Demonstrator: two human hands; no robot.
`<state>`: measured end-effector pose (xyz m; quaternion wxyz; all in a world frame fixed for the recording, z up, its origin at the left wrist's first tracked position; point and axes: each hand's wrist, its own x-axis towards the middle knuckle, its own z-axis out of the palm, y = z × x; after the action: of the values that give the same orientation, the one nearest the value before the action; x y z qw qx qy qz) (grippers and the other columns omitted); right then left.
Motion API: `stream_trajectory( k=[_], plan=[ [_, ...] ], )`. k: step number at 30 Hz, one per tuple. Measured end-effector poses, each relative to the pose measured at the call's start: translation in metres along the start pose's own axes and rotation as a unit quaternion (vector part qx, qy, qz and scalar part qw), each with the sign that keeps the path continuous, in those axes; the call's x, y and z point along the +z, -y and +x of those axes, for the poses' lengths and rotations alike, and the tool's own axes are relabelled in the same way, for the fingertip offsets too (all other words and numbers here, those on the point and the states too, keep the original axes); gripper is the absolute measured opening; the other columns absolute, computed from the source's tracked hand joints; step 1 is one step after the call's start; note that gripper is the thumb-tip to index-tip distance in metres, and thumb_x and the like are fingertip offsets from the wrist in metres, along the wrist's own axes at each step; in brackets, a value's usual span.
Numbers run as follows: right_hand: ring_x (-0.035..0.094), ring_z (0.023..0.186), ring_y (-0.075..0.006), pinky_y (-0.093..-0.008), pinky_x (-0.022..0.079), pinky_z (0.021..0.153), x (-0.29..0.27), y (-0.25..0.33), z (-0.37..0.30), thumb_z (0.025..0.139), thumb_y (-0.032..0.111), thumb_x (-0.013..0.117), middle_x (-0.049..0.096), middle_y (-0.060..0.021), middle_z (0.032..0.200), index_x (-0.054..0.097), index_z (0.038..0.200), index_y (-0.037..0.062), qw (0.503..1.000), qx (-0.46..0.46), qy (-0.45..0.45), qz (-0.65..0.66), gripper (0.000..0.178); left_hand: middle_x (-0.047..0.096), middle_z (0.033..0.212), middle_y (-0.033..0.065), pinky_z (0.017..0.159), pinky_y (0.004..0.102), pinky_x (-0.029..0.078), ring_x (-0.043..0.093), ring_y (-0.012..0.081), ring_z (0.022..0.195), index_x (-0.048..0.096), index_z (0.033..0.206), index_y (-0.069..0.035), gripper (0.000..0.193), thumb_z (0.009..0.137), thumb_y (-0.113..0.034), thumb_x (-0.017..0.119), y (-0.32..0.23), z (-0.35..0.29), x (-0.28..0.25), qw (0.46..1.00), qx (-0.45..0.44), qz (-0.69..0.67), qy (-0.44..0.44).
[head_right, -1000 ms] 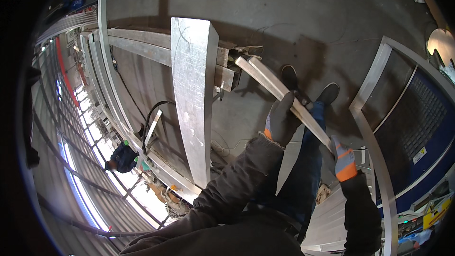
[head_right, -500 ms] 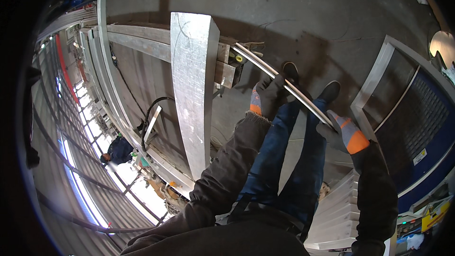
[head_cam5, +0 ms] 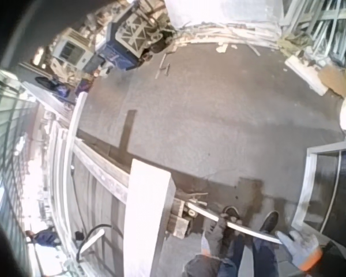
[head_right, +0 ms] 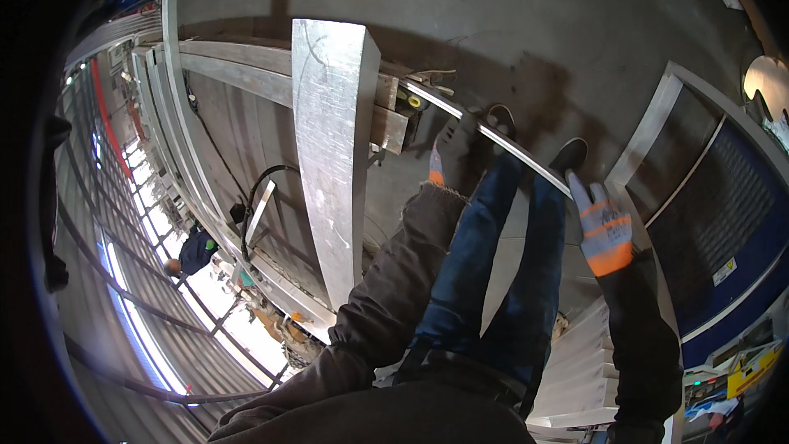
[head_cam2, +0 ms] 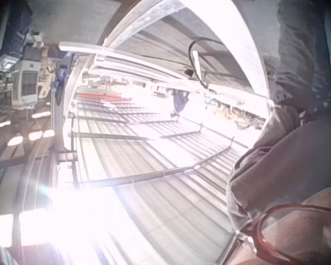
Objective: The person welds a metal frame using a handheld welding torch, then uses a hammer to tap the welded area. They handle metal bars and a welding torch while working on a large metal structure in a workshop.
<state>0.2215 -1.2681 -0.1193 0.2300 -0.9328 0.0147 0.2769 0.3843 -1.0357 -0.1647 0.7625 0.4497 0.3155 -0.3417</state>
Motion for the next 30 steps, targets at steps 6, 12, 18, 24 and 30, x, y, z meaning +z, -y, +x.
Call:
stream_trajectory(
  k=[6,12,18,24,30],
  plan=[
    [0.064,0.104,-0.0356,-0.0437,0.056,0.086,0.006,0.032,0.072,0.086,0.0,0.059,0.059,-0.0155,0.119,0.043,0.152,0.0135,0.999,-0.037,-0.027,0.01,0.069,0.068,0.114,0.0074,0.09,0.0406,0.057,0.067,0.0231,0.108,0.062,0.122,-0.011,0.027,0.103,-0.03,0.061,0.001,0.01,-0.009,1.0,0.01,-0.009,-0.02],
    [0.062,0.109,-0.0359,-0.0467,0.05,0.095,0.021,0.034,0.098,0.093,0.028,0.066,0.062,-0.0148,0.119,0.057,0.138,0.009,0.986,-0.013,-0.092,0.137,0.049,0.069,0.115,0.0079,0.092,0.0377,0.059,0.068,0.0228,0.108,0.064,0.122,-0.008,0.025,0.101,-0.021,0.065,0.026,0.021,-0.017,0.999,0.008,-0.032,-0.021],
    [0.068,0.108,-0.0207,-0.0322,0.053,0.095,0.076,-0.036,0.015,0.093,0.003,0.065,0.07,-0.0121,0.119,0.066,0.126,-0.0004,0.905,0.169,-0.216,0.325,0.034,0.066,0.118,0.0085,0.091,0.0377,0.06,0.068,0.0235,0.108,0.063,0.119,-0.007,0.02,0.102,-0.019,0.063,0.034,0.029,-0.022,0.999,0.035,-0.029,0.008],
    [0.066,0.107,-0.0199,-0.0285,0.054,0.09,0.169,-0.069,0.042,0.101,0.015,0.056,0.071,-0.0116,0.112,0.069,0.118,-0.0073,0.583,0.295,-0.326,0.683,0.031,0.066,0.121,0.0083,0.095,0.0405,0.058,0.067,0.0234,0.112,0.062,0.122,-0.008,0.024,0.102,-0.022,0.064,0.034,0.031,-0.025,0.999,0.041,-0.017,0.025],
    [0.069,0.088,-0.0197,-0.0314,0.054,0.082,0.119,-0.055,0.02,0.097,0.023,0.066,0.073,-0.0116,0.098,0.073,0.111,-0.003,0.842,0.243,-0.309,0.37,0.03,0.066,0.123,0.0064,0.094,0.0406,0.058,0.067,0.0232,0.113,0.061,0.125,-0.013,0.026,0.102,-0.025,0.063,0.028,0.022,-0.019,0.997,0.022,-0.05,0.052]
  ],
)
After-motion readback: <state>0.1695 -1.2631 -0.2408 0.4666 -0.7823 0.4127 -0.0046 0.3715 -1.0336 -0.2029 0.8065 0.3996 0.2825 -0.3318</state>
